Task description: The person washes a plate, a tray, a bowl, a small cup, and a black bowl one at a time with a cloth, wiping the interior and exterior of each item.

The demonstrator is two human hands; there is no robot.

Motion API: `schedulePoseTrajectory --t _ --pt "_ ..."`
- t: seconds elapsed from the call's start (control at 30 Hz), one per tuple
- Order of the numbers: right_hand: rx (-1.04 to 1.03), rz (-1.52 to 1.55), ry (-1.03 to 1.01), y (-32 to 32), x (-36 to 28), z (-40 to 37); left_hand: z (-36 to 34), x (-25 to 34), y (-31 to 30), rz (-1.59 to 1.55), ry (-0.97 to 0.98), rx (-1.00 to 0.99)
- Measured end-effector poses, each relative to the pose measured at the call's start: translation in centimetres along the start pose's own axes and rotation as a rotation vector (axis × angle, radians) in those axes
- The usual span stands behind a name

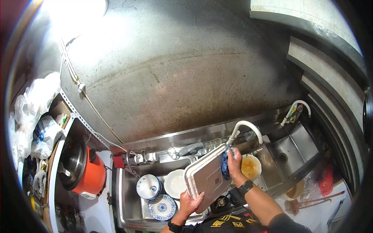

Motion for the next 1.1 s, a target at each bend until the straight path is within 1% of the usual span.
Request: schedulePoseTrajectory --t 0.03,0.07,0.1,0.13,0.17,0.2,0.27,0.3,0.33,0.37,0.4,0.43,0.47,0.53,0.57,0.6,0.63,0.67,0.73,0.77,0.8,0.83,0.87,0.93,0.97,1.03,1.07,1.1 --pt "0.062 -0.144 -0.164 -0.6 -3.0 -0.1 0.5 -0.8 -0.2 -0.019 -0.041 0.003" --pt "0.067 -0.141 -0.168 -0.7 -4.2 0.0 1.0 -1.4 -0.4 -0.037 -0.080 0.006" --pt "0.043 -0.150 -0.184 -0.4 -5.3 -0.3 1.9 0.9 -1.4 0.008 -0.025 0.003" --pt "0.019 -0.159 -0.198 -0.1 -6.9 -0.8 2.5 0.1 -1.4 -0.205 -0.080 -0.035" --pt "0.011 -0.288 -0.315 0.4 -9.6 -1.6 3.1 0.1 -0.7 -0.010 -0.108 -0.193" --pt "0.025 -0.359 -0.479 1.0 -12.3 -2.5 3.4 0.1 0.1 0.186 -0.136 -0.352" --pt "-0.064 -0.348 -0.590 3.1 -15.0 -4.4 3.6 2.2 1.8 0.127 -0.002 -0.372" --pt "-0.141 -0.332 -0.718 4.5 -16.8 -6.1 3.8 1.7 2.6 0.257 0.052 -0.373" --pt "-0.217 -0.317 -0.841 5.8 -18.2 -8.0 3.9 1.6 3.3 0.260 0.052 -0.390" --pt "-0.291 -0.259 -0.976 6.8 -19.1 -9.8 4.1 3.4 2.9 0.219 0.215 -0.280" --pt "-0.367 -0.272 -0.964 7.6 -19.4 -10.5 3.9 5.0 2.1 0.173 0.377 -0.166" --pt "-0.351 -0.246 -0.967 7.1 -19.4 -10.2 3.5 6.0 2.2 0.332 0.515 -0.133" --pt "-0.342 -0.219 -0.972 6.7 -19.4 -9.8 3.0 5.9 2.1 0.331 0.517 -0.134" --pt "-0.236 -0.233 -0.768 4.7 -15.9 -6.7 2.7 3.1 0.0 0.004 0.115 -0.067" --pt "-0.126 -0.299 -0.667 3.0 -14.1 -5.1 2.3 3.9 -0.7 -0.017 0.100 -0.045" --pt "-0.026 -0.267 -0.509 1.3 -11.0 -3.2 1.9 4.1 -0.8 -0.017 0.097 -0.033" --pt "0.048 -0.203 -0.285 -0.2 -6.8 -1.8 1.4 3.6 -0.9 -0.119 0.040 0.004" --pt "-0.022 -0.066 -0.007 -0.6 -1.2 -0.7 1.0 3.0 -0.8 -0.219 -0.013 0.039" --pt "0.003 -0.046 0.024 -0.6 -1.3 -0.8 1.0 2.7 -0.6 -0.163 0.023 0.056" --pt "0.002 -0.046 0.025 -0.7 -1.4 -1.1 1.2 1.9 -0.5 -0.207 -0.014 0.071" --pt "0.030 -0.139 -0.061 -0.8 -3.6 -1.4 1.5 1.1 -0.5 -0.250 -0.049 0.084" --pt "0.059 -0.233 -0.149 -0.9 -5.8 -1.6 2.1 0.9 -0.4 -0.164 -0.048 0.006" --pt "0.063 -0.233 -0.145 -0.8 -6.9 -1.7 2.4 0.4 -0.7 -0.077 -0.052 -0.074" --pt "0.076 -0.333 -0.522 0.1 -12.7 -3.2 2.8 -0.2 -0.6 0.208 -0.036 -0.257" --pt "0.062 -0.444 -0.642 1.1 -14.4 -4.1 3.0 -0.1 -0.4 0.212 -0.037 -0.264" --pt "-0.110 -0.387 -0.822 3.7 -17.7 -6.6 3.2 2.5 1.4 0.213 0.043 -0.361" --pt "-0.202 -0.381 -0.911 5.0 -19.5 -8.1 3.2 1.9 2.1 0.217 0.043 -0.371" --pt "-0.269 -0.362 -1.001 6.2 -20.2 -9.4 3.4 2.6 2.0 0.153 0.132 -0.282"
Point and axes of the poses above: each hand's wrist, its own z-axis towards the middle knuckle, its own y-axis out of the palm, x = y × z, the point moved 10 cm from there along z, towards the middle knuckle, and after that the axes turned 7 degrees about -x, right-handed, at the moved point
